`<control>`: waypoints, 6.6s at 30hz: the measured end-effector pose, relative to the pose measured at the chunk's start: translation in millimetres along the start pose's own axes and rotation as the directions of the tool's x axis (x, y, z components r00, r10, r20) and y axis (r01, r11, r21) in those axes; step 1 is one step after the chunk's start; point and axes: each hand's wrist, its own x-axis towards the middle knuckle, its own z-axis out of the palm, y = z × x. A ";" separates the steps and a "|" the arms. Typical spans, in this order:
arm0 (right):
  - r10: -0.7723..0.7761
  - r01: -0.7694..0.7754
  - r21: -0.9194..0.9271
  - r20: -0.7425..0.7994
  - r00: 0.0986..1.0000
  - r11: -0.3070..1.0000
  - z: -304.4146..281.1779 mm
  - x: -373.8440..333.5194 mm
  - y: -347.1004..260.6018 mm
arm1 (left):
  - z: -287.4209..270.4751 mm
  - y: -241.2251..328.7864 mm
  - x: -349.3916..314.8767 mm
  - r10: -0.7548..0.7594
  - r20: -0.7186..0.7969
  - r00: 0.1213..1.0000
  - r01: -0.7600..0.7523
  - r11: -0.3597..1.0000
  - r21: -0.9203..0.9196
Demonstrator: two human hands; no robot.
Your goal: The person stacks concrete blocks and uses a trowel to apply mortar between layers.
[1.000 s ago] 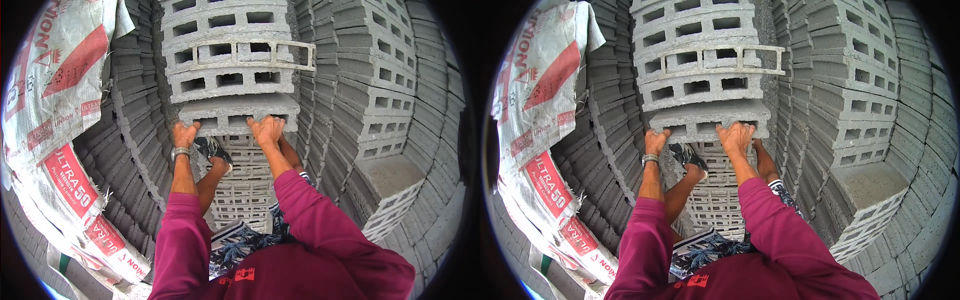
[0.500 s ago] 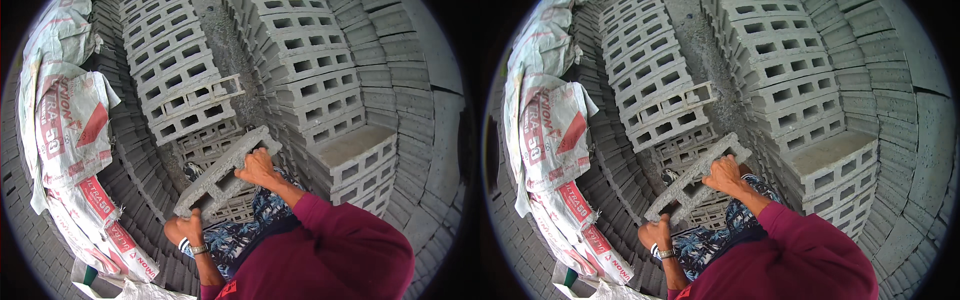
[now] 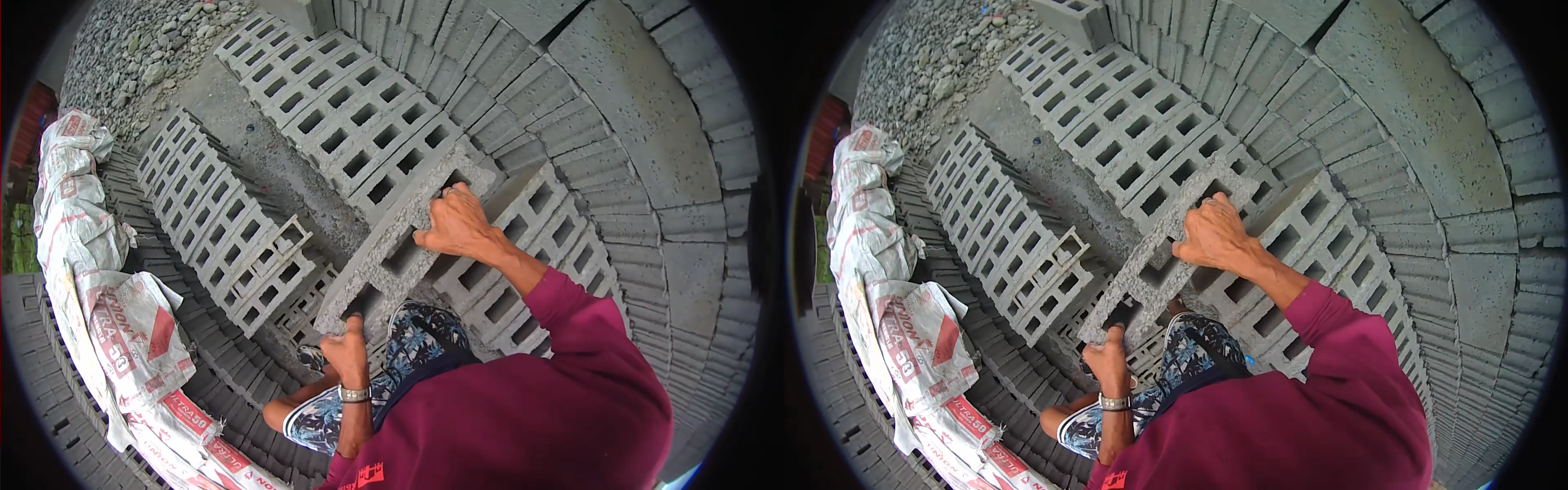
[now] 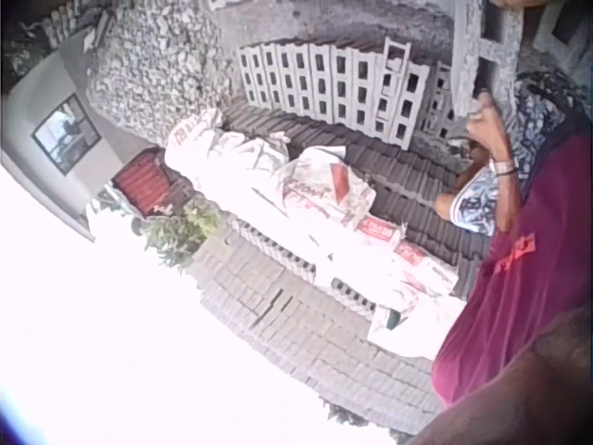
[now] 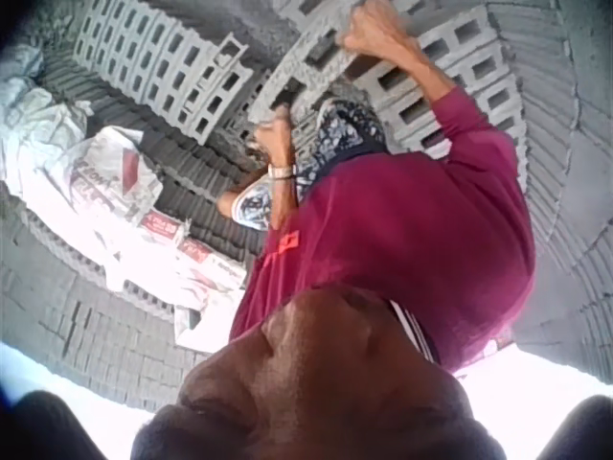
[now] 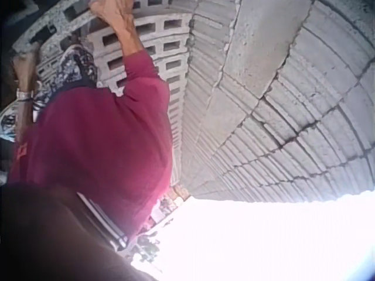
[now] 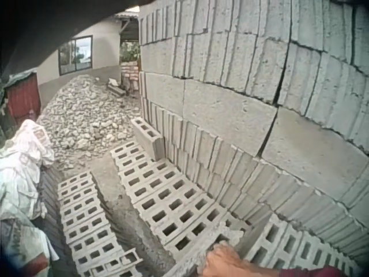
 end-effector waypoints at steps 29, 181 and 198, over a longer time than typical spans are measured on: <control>0.266 -0.278 -0.128 -0.104 0.958 0.952 58.9 -17.9 211.0 | 108.8 -11.6 2.0 0.118 0.738 0.664 -0.196 0.980 0.020; -0.257 0.111 0.749 0.082 0.963 0.653 423.0 207.1 -236.4 | 48.1 -268.0 291.8 0.155 -0.390 0.908 -0.003 0.932 0.363; 0.408 -0.201 0.964 0.116 0.906 0.172 336.6 183.8 -148.1 | 19.8 -204.4 339.3 0.207 -0.263 0.942 -0.016 0.813 0.582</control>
